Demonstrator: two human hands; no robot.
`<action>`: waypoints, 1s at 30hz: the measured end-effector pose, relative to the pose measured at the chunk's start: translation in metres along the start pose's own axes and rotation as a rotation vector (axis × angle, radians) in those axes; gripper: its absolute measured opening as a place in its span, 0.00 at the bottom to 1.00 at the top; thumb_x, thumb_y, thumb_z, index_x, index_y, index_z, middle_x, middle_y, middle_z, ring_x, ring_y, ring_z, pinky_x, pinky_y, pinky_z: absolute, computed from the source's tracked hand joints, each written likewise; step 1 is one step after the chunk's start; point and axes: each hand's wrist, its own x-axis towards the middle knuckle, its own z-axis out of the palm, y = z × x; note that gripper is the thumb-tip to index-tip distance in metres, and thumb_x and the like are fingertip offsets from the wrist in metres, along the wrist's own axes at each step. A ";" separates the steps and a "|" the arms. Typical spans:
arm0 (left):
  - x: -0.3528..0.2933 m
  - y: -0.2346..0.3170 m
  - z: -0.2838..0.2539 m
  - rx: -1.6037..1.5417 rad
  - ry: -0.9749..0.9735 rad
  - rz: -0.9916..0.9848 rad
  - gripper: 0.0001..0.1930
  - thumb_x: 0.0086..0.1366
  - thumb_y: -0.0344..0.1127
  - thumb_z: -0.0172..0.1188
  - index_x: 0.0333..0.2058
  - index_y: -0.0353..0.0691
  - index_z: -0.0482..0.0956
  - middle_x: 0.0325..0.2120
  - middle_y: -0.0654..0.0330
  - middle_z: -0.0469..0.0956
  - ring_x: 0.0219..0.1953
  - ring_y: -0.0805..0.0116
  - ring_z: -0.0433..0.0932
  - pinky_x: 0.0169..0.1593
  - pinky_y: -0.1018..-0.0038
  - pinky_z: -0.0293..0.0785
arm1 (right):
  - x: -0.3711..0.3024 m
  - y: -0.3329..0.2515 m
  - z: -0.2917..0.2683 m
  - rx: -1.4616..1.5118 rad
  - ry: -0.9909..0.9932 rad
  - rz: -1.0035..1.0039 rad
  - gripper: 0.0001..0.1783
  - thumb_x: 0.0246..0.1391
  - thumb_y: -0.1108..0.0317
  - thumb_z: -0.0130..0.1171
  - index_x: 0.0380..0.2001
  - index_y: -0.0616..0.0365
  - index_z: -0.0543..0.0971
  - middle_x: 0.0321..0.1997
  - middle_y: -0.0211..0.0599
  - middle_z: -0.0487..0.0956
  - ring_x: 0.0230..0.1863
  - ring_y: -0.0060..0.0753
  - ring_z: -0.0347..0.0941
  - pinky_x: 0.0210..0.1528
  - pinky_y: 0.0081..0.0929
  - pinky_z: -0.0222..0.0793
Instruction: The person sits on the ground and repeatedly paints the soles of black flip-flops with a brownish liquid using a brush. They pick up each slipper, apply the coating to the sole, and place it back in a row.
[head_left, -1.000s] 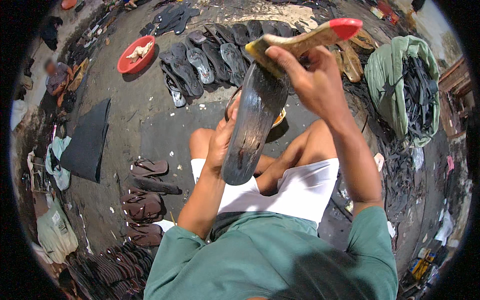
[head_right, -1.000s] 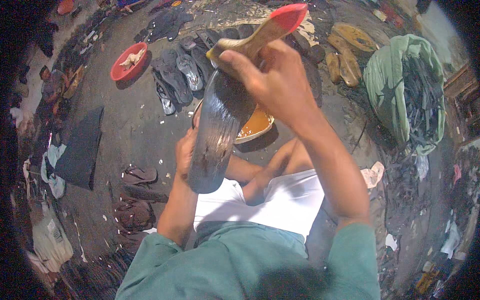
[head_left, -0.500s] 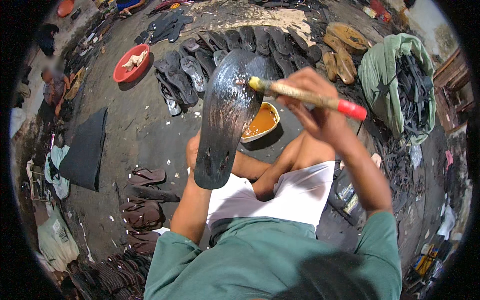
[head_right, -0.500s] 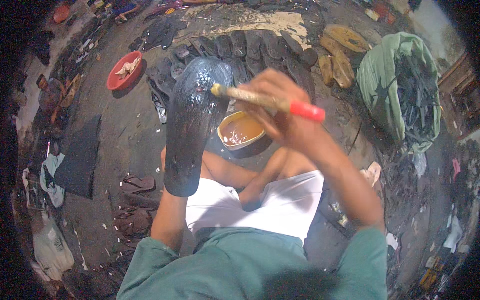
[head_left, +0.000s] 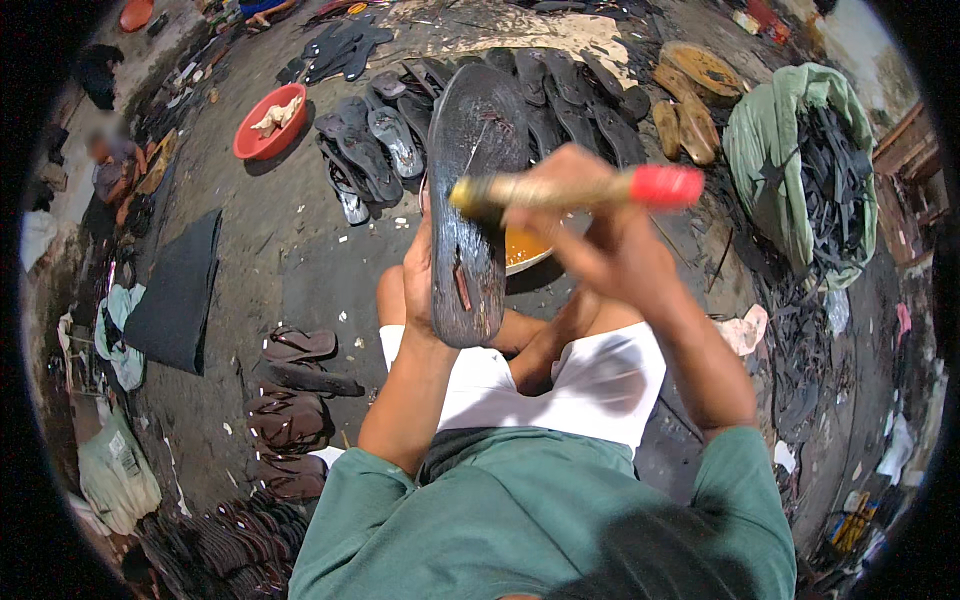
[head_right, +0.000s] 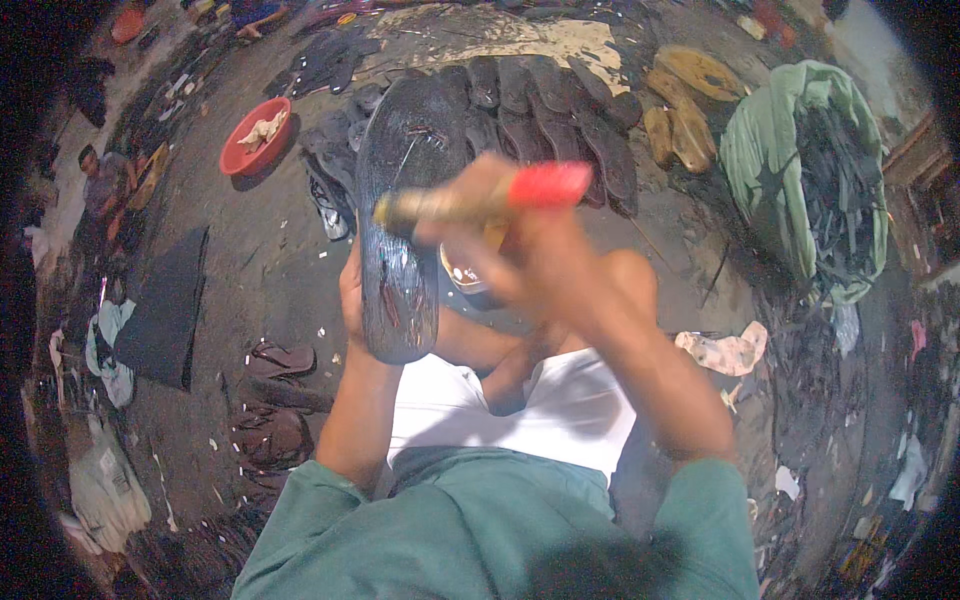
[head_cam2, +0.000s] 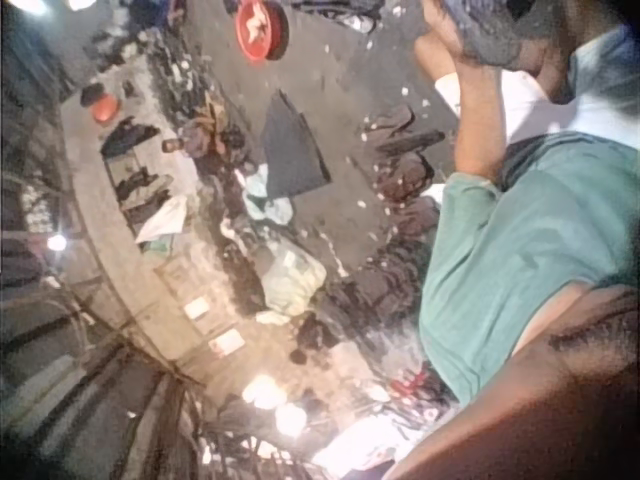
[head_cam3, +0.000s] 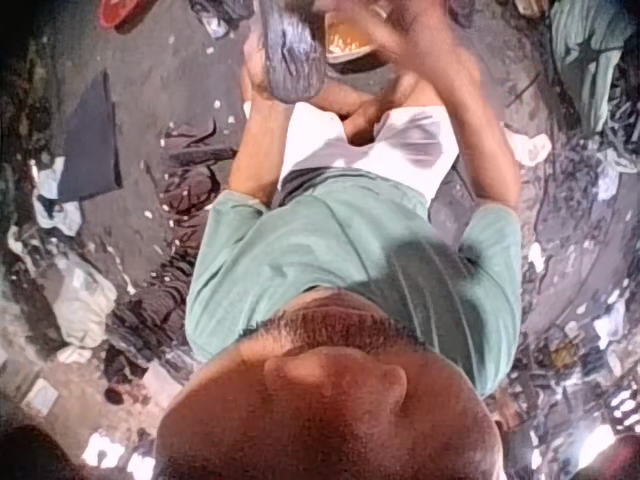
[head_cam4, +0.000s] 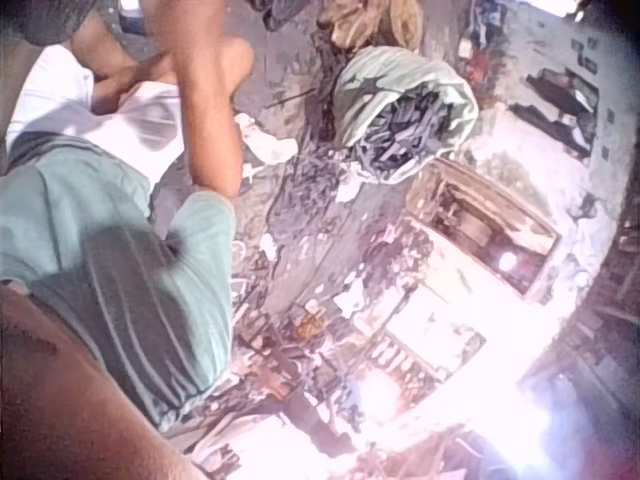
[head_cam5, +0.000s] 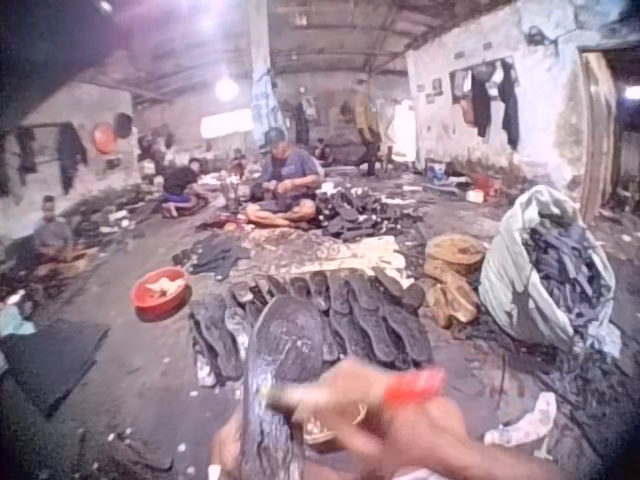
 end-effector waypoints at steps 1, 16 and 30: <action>0.003 0.002 -0.005 -0.012 -0.033 0.007 0.23 0.74 0.44 0.37 0.53 0.31 0.72 0.43 0.47 0.80 0.36 0.59 0.83 0.37 0.64 0.83 | -0.006 0.001 0.003 -0.223 -0.163 -0.169 0.14 0.48 0.71 0.65 0.41 0.50 0.83 0.32 0.32 0.76 0.32 0.35 0.75 0.34 0.31 0.73; 0.024 0.005 -0.008 -0.041 -0.128 -0.050 0.23 0.74 0.48 0.43 0.60 0.41 0.66 0.51 0.53 0.76 0.48 0.63 0.79 0.52 0.64 0.78 | -0.006 -0.008 0.028 -0.485 -0.214 -0.385 0.16 0.45 0.67 0.63 0.40 0.57 0.82 0.39 0.37 0.80 0.38 0.38 0.76 0.39 0.33 0.73; 0.018 0.078 -0.084 0.002 0.096 0.194 0.21 0.73 0.44 0.45 0.50 0.32 0.75 0.42 0.50 0.81 0.40 0.60 0.83 0.41 0.69 0.83 | -0.056 0.017 0.070 -0.189 -0.358 -0.063 0.19 0.41 0.72 0.66 0.42 0.56 0.82 0.38 0.37 0.80 0.40 0.39 0.76 0.40 0.33 0.73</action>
